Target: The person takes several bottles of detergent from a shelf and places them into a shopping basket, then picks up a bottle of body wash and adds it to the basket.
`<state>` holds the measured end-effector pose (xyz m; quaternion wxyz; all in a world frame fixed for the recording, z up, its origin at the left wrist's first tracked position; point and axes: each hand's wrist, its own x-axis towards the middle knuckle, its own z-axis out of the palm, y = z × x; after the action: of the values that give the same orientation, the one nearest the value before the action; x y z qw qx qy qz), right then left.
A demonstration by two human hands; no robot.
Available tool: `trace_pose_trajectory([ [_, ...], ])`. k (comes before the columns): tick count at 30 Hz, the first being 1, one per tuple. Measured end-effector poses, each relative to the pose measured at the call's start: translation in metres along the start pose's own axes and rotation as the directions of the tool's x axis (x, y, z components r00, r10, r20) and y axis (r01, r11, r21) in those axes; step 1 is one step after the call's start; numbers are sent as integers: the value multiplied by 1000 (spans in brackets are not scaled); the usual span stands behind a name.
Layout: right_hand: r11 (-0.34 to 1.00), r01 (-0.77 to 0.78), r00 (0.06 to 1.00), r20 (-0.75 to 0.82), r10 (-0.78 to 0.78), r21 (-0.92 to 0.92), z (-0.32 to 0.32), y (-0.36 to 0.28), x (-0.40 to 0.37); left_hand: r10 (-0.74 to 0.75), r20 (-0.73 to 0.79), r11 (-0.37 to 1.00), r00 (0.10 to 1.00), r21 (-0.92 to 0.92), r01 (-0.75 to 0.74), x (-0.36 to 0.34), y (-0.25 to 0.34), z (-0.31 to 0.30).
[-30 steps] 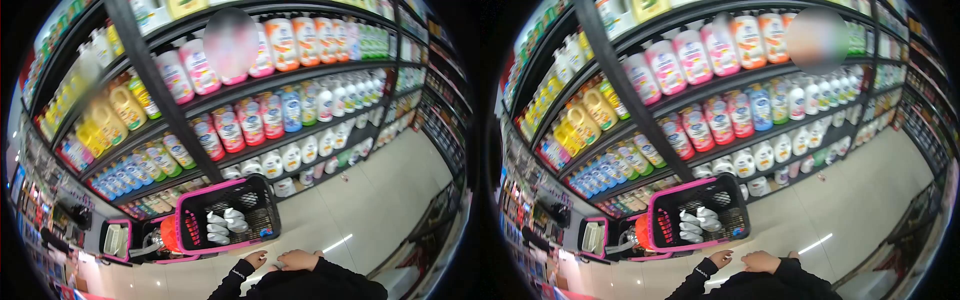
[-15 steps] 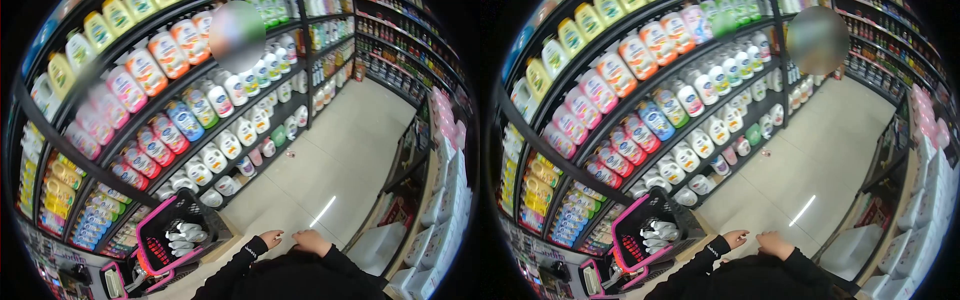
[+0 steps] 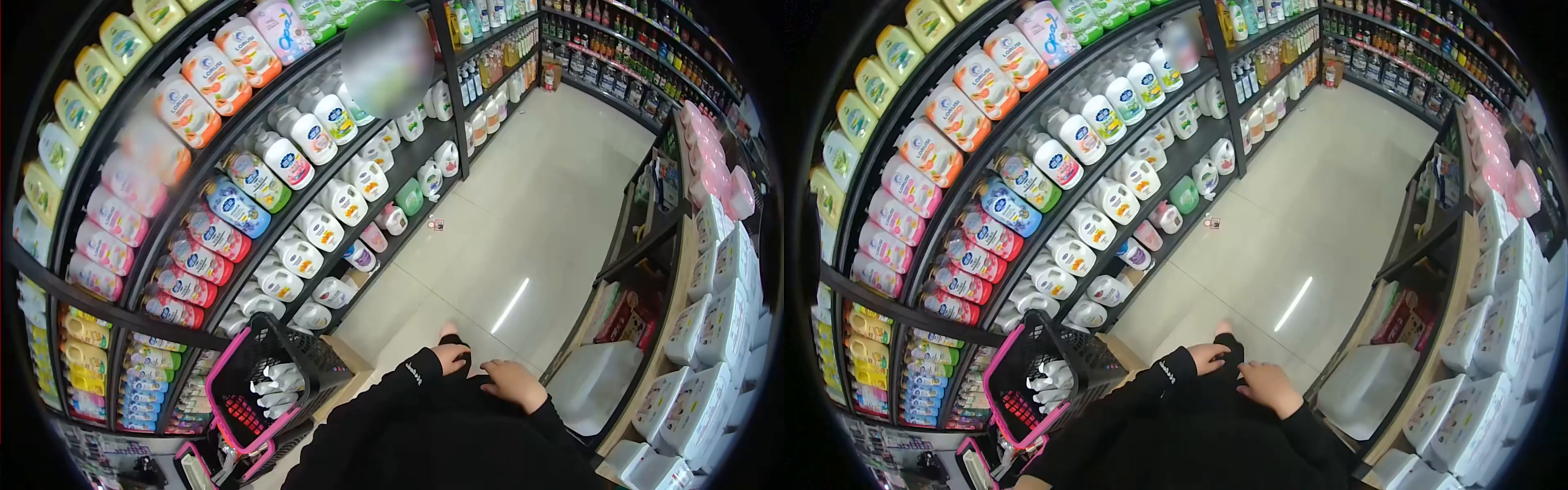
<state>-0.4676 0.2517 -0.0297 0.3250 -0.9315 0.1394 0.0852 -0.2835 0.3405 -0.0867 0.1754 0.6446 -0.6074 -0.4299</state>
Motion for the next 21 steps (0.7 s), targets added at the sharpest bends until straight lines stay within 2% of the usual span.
trace_pose_trajectory([
  [1, 1000, 29, 996, -86, -28, 6, -1, 3, 2, -4, 23, 1000, 1000, 6, 4, 5, 0, -4],
  [5, 1000, 25, 996, -84, -23, 12, -24, 10, 20, 18, -15, 1000, 1000, -22, -18, 35, -27, -18],
  [7, 999, -29, 1000, 2, 29, 25, -37, 15, 36, 2, -16, 999, 1000, -37, -3, 49, -36, -32],
  [11, 999, -12, 999, 49, 14, -29, -58, 26, 81, 1, -61, 1000, 998, -14, -2, 72, -68, -59],
  [13, 997, 30, 999, 23, -29, -64, -72, 27, 110, -37, -103, 997, 994, -69, 30, 76, -77, -78],
  [17, 992, 83, 991, 111, -73, -97, -96, 24, 164, -117, -158, 988, 981, -119, 99, 82, -103, -113],
  [19, 985, 160, 987, 6, -160, -57, -100, 26, 187, -161, -147, 981, 976, -134, 142, 83, -113, -129],
  [21, 987, 149, 989, 6, -149, -60, -108, 23, 203, -213, -120, 969, 970, -157, 193, 81, -121, -140],
])
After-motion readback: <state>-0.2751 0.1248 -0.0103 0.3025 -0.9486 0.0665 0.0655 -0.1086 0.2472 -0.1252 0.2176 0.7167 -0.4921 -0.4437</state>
